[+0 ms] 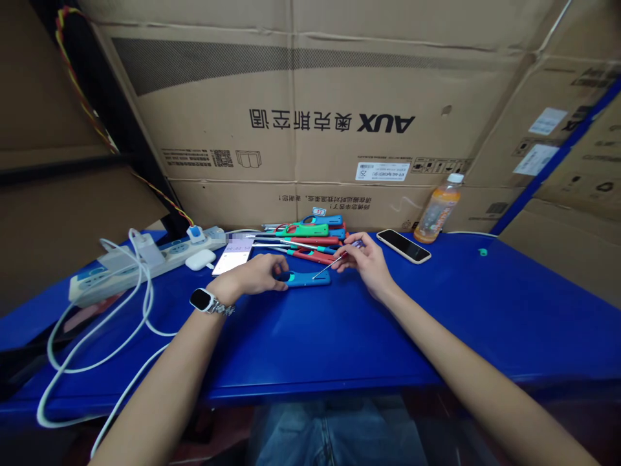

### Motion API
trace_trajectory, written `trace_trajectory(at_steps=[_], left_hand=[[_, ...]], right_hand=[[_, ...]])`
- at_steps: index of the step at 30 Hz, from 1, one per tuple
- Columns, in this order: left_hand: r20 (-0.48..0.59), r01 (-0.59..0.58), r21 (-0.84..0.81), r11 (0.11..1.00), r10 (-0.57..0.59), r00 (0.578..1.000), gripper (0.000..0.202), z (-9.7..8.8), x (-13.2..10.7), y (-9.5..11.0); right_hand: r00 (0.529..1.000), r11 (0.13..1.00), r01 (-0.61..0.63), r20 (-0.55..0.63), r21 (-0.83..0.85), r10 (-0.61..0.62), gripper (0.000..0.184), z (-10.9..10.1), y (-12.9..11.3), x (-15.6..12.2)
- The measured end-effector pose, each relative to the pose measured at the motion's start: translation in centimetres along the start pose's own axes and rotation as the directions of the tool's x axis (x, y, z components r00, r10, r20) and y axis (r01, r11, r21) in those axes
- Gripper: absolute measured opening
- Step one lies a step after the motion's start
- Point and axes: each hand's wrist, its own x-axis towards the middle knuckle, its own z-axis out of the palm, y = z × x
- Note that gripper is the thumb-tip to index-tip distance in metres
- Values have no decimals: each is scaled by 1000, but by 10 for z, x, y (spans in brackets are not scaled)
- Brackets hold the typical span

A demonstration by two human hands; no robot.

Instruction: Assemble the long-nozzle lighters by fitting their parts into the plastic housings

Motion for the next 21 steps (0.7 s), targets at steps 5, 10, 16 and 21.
trace_trajectory(at_steps=[5,10,16,21], left_hand=[[-81,-50,67,996,56,995,50,10,3,14],[-92,-247,148,958,262,961,35,32,10,36],[-44,-250,216,944,265,963,32,33,8,36],[2,-170,192,966,173,985,36,28,7,30]], right_hand=[[999,1000,-14,-37,-16,14,31,-6,3,5],[999,1000,-18,-47,-16,17,32,-6,4,6],[999,1000,-20,-49,-7,20,34,-8,2,6],[998,1000,-18,-56,-12,17,34,-9,3,7]])
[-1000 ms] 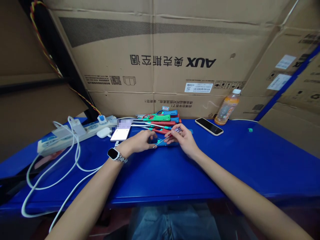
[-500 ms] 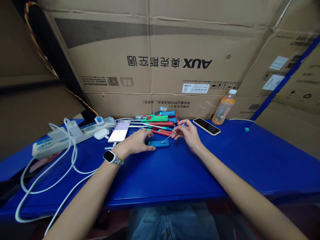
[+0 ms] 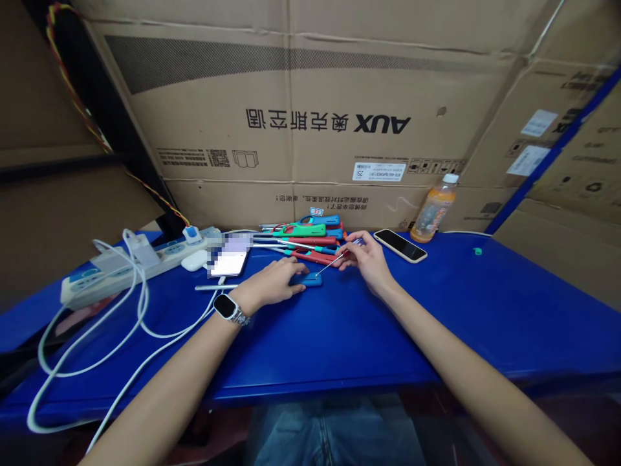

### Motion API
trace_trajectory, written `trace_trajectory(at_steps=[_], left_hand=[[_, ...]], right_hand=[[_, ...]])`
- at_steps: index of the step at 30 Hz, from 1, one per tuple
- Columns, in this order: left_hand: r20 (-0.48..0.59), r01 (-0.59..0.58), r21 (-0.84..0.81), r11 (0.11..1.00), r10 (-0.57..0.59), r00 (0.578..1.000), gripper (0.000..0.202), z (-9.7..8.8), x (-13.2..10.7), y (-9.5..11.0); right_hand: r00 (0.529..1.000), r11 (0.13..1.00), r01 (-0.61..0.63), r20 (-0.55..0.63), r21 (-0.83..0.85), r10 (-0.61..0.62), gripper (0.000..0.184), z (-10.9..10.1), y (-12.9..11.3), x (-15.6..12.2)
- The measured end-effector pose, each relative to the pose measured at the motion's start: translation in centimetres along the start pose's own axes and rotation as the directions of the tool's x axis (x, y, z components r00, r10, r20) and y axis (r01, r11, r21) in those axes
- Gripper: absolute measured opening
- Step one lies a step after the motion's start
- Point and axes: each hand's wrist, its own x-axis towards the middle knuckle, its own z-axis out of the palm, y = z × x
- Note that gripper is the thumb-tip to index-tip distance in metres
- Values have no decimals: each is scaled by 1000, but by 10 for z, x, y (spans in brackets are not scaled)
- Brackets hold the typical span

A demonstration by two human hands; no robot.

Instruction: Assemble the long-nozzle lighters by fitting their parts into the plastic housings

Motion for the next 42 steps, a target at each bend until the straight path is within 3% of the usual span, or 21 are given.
trace_trajectory(at_steps=[3,8,12,18,25,36,42], left_hand=[[-33,-2,-28,1000,1,999,38,0,1,1],[-237,-125,-140,982,89,967,39,5,7,15],[-304,-105,-263,959,21,952,28,13,13,22],[-310,-74,-409,910,-62,949,20,15,15,21],[-325,-75,-403,912,-66,943,18,12,14,19],[-402,-108,-263,959,-7,916,15,18,15,16],[-371,-116,-335,935,-17,929,11,19,17,21]], right_hand=[[1000,1000,16,-1,-10,-16,34,0,1,1],[999,998,55,-2,-30,-55,35,-1,3,2],[996,996,84,-9,-32,-84,34,1,3,0],[984,986,165,-63,-15,-165,29,3,5,0],[965,963,249,-54,-103,-255,23,6,6,-4],[910,843,413,128,-343,-394,14,14,-3,-18],[898,800,441,185,-408,-400,22,20,-8,-10]])
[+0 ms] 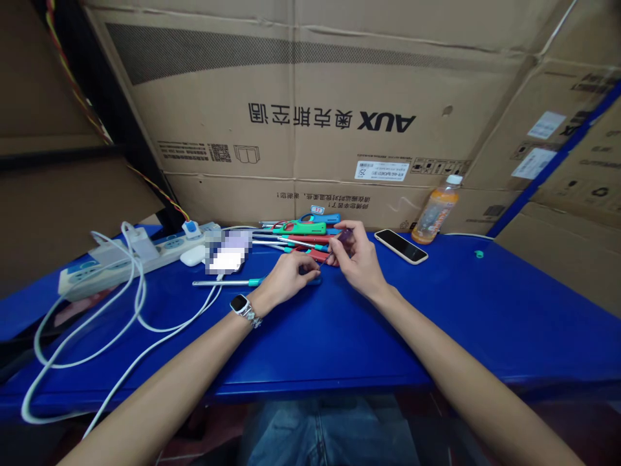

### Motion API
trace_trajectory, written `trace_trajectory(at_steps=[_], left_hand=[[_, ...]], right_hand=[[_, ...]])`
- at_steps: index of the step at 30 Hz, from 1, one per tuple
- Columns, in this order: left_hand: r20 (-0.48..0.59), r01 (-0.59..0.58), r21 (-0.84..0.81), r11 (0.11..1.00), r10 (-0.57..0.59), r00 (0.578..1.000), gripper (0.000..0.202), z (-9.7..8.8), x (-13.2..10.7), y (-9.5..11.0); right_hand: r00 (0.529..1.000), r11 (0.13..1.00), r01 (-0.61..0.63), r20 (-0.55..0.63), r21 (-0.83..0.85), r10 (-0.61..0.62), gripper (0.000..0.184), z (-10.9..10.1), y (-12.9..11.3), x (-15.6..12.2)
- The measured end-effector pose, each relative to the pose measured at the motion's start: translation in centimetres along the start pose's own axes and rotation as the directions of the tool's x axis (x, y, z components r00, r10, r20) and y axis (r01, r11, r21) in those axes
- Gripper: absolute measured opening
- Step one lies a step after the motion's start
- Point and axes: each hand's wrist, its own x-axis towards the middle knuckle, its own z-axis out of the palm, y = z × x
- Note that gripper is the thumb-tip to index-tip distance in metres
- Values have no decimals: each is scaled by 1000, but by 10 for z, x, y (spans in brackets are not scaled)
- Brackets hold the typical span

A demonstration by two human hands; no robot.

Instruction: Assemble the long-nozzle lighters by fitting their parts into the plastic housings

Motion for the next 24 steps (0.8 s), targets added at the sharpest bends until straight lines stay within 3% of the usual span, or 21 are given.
trace_trajectory(at_steps=[5,10,19,24], left_hand=[[70,12,80,997,-18,997,45,-3,-1,-10],[144,0,131,991,-19,989,31,-3,-1,-15],[147,57,101,993,-72,987,33,-2,0,-11],[139,32,77,997,-42,989,30,-3,0,-12]], right_hand=[[995,993,29,98,-115,-17,20,2,-2,9],[992,987,44,121,-154,-25,21,3,2,13],[993,993,33,120,-109,-20,22,4,0,15],[990,989,33,141,-141,-13,22,4,1,15]])
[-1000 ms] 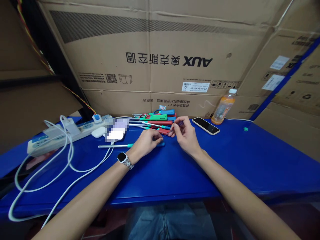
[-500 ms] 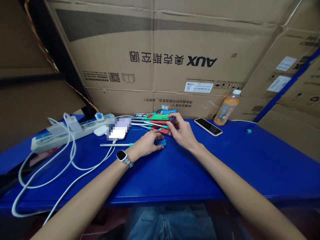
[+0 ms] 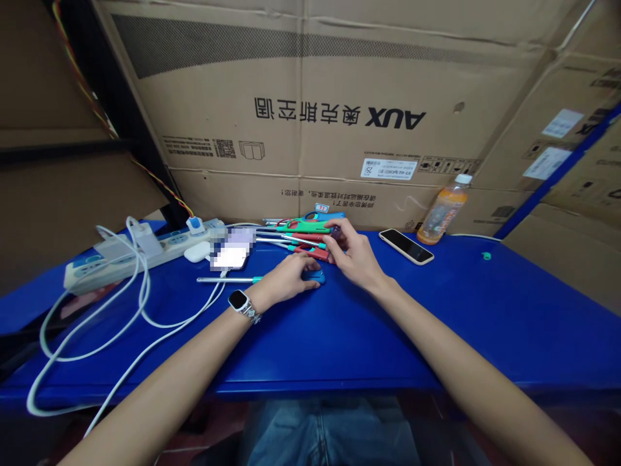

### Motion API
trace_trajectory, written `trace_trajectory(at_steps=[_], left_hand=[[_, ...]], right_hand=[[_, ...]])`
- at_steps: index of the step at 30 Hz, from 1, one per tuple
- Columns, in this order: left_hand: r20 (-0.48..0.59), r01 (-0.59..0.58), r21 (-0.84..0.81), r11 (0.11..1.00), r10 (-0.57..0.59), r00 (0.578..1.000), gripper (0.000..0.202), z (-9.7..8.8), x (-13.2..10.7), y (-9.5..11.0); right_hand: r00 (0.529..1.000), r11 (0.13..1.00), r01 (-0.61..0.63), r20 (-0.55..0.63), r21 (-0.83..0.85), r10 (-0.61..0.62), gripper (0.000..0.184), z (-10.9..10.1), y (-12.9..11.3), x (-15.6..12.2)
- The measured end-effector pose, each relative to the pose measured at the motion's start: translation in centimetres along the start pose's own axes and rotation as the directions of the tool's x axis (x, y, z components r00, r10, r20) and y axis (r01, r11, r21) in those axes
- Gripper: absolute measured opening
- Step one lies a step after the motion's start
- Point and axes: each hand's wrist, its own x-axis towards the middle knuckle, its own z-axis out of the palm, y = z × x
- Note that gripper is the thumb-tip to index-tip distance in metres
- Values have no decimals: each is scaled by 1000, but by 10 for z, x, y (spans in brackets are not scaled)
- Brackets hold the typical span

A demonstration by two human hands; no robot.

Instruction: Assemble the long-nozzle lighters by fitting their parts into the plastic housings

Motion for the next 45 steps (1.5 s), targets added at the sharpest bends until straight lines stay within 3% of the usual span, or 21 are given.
trace_trajectory(at_steps=[12,34,45], left_hand=[[-9,-21,-24,999,21,1000,28,1,1,-5],[0,-5,-88,996,5,1000,27,-1,1,-2],[-2,-25,-36,999,25,1000,25,-2,0,-1]], right_hand=[[999,995,-34,13,95,33,20,8,8,6],[999,999,-35,-24,22,36,24,10,10,11],[997,985,-82,3,150,83,21,11,11,10]])
